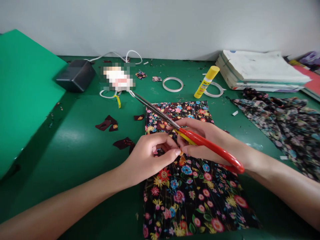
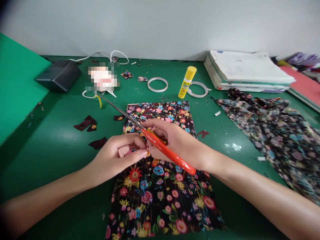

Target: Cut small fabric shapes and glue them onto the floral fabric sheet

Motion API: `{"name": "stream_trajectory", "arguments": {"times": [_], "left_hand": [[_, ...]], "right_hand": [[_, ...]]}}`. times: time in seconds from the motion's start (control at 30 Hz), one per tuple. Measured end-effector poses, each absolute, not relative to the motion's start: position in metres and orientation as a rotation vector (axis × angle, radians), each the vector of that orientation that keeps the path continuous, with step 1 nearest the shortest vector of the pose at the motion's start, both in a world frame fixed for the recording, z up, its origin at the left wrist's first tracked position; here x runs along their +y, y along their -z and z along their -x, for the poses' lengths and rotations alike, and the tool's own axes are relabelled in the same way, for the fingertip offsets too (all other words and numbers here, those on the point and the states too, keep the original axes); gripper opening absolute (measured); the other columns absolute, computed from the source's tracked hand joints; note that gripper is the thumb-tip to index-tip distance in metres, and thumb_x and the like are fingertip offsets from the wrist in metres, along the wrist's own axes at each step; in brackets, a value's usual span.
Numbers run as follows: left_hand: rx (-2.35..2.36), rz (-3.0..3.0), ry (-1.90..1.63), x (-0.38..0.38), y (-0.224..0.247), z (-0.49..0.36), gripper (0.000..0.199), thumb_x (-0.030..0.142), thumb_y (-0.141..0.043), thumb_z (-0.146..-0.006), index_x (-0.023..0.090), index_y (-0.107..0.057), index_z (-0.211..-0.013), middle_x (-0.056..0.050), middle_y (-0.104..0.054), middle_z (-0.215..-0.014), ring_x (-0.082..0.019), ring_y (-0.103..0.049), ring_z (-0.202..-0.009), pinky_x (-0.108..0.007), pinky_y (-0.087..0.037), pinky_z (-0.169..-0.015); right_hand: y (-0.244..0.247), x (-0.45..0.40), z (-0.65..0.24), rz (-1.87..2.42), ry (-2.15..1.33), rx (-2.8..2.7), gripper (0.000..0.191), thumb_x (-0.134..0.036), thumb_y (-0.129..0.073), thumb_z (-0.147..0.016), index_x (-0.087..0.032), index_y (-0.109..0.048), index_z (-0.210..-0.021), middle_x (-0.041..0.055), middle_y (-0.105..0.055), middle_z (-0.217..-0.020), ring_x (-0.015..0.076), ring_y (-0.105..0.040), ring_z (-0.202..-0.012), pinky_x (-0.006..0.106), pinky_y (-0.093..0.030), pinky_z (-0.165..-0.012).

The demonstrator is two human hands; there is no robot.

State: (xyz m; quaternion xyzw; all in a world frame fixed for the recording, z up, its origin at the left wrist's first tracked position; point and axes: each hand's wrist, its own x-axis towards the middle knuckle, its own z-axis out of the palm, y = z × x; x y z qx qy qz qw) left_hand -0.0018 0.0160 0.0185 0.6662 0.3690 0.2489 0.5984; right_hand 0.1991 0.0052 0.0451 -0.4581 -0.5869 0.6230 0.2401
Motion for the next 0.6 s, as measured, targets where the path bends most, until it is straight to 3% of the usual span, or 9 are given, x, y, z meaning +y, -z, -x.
{"name": "stream_trajectory", "arguments": {"times": [0.3,0.5,0.6], "left_hand": [[0.758,-1.655,-0.608,0.015,-0.013,0.003,0.01,0.021,-0.066,-0.087,0.015,-0.068,-0.078,-0.002,-0.071,-0.08,-0.014,-0.067,-0.073,-0.026,-0.052,-0.07],[0.785,-1.512,-0.863,0.011,-0.008,0.004,0.009,0.019,-0.07,-0.088,0.019,-0.072,-0.079,-0.001,-0.07,-0.079,-0.012,-0.064,-0.074,-0.023,-0.049,-0.067],[0.797,-1.319,-1.007,0.009,-0.002,0.006,0.011,0.023,-0.07,-0.092,0.021,-0.073,-0.082,0.001,-0.069,-0.079,-0.011,-0.062,-0.073,-0.022,-0.049,-0.065]], "right_hand": [[-0.05,0.001,-0.194,1.27,-1.682,-1.571,0.045,-0.019,-0.068,-0.083,-0.019,-0.054,-0.125,-0.0036,-0.06,-0.081,0.0116,-0.055,-0.072,0.025,-0.047,-0.065],[-0.059,0.008,-0.208,1.285,-1.383,-1.636,0.044,-0.036,-0.08,-0.079,-0.021,-0.058,-0.113,-0.0028,-0.058,-0.082,0.0121,-0.052,-0.071,0.024,-0.044,-0.065],[-0.064,0.008,-0.227,1.253,-1.264,-1.74,0.052,-0.045,-0.081,-0.08,-0.026,-0.052,-0.119,-0.0027,-0.053,-0.088,0.01,-0.045,-0.065,0.021,-0.04,-0.056]]}}
